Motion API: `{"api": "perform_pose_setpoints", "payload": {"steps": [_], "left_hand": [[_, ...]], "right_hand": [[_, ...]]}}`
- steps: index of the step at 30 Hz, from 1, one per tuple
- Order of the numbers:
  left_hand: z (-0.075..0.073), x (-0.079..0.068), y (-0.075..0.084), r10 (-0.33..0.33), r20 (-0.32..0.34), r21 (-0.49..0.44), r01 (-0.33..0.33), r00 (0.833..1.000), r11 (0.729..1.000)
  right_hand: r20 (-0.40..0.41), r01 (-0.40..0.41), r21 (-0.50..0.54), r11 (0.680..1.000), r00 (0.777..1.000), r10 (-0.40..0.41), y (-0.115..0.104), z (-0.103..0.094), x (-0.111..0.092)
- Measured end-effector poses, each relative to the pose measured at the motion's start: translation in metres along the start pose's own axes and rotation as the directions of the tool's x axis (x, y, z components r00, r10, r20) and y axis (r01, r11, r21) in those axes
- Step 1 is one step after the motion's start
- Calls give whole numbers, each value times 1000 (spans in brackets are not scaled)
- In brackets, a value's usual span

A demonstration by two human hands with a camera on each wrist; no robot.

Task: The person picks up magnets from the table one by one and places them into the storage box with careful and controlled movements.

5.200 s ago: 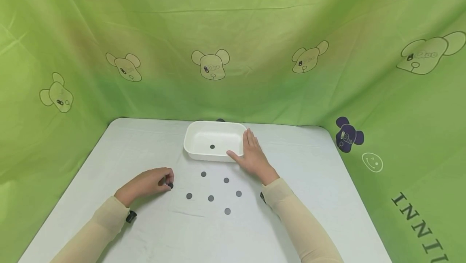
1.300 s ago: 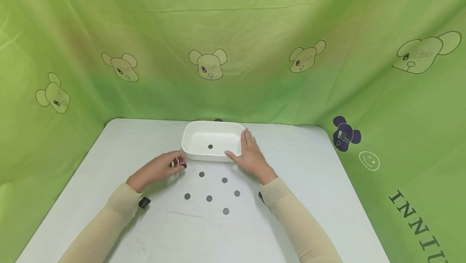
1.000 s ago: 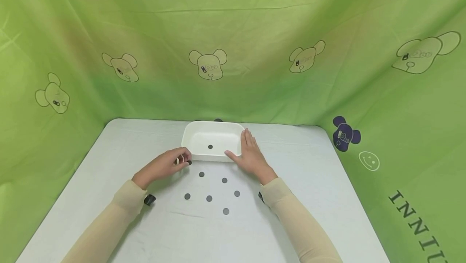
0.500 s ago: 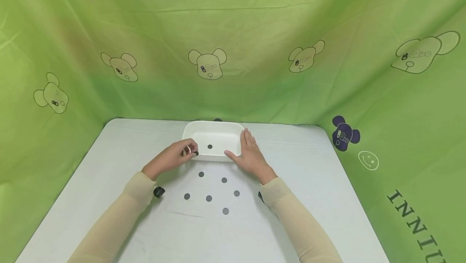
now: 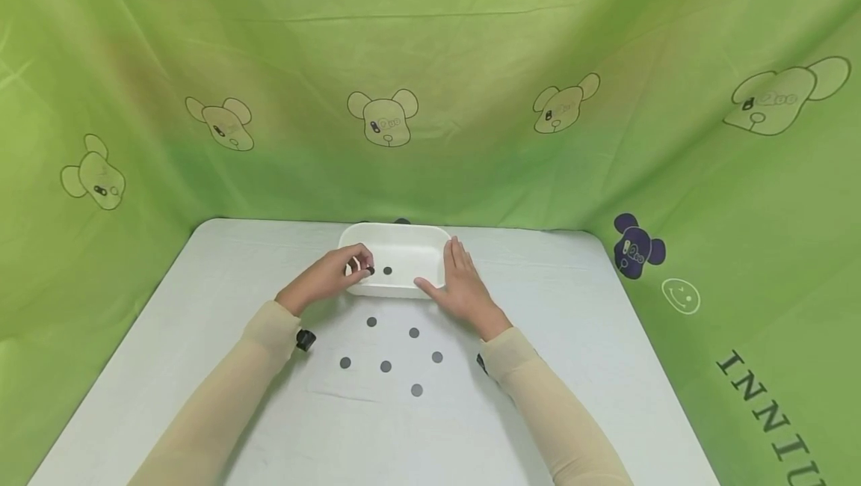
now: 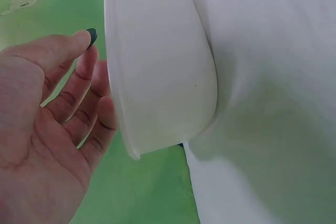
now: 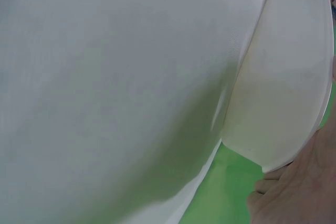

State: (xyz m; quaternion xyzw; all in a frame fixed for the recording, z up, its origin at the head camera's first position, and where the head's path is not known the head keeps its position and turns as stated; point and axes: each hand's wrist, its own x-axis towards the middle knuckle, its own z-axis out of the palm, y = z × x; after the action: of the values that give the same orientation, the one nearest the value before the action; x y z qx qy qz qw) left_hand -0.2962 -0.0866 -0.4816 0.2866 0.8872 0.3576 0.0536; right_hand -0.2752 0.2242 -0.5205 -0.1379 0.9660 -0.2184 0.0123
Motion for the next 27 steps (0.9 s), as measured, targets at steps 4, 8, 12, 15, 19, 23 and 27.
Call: {"api": "perform_pose_setpoints", "payload": {"steps": [4, 8, 12, 15, 19, 23, 27], "left_hand": [[-1, 6, -3, 20, 3, 1, -20, 1000, 1000], [-2, 11, -5, 17, 23, 0, -17, 1000, 1000], [-4, 15, -7, 1, 48, 13, -2, 999, 1000], [-4, 18, -8, -3, 60, 30, 2, 998, 1000], [-4, 23, -9, -17, 82, 63, 11, 996, 998], [-3, 27, -8, -42, 117, 129, 26, 992, 991], [-3, 30, -7, -65, 143, 180, 39, 988, 983]], "right_hand": [[-3, 0, 1, 1000, 1000, 0, 0, 0, 0], [-11, 2, 7, 1000, 1000, -2, -1, 0, -1], [-17, 7, 11, 1000, 1000, -6, -2, -1, -1], [-13, 6, 8, 1000, 1000, -6, -2, -1, -1], [-9, 2, 3, 1000, 1000, -2, -3, -1, -1], [-4, -2, 9, 1000, 1000, 2, -3, -2, -2], [4, -7, 15, 1000, 1000, 7, -3, -3, -2]]}}
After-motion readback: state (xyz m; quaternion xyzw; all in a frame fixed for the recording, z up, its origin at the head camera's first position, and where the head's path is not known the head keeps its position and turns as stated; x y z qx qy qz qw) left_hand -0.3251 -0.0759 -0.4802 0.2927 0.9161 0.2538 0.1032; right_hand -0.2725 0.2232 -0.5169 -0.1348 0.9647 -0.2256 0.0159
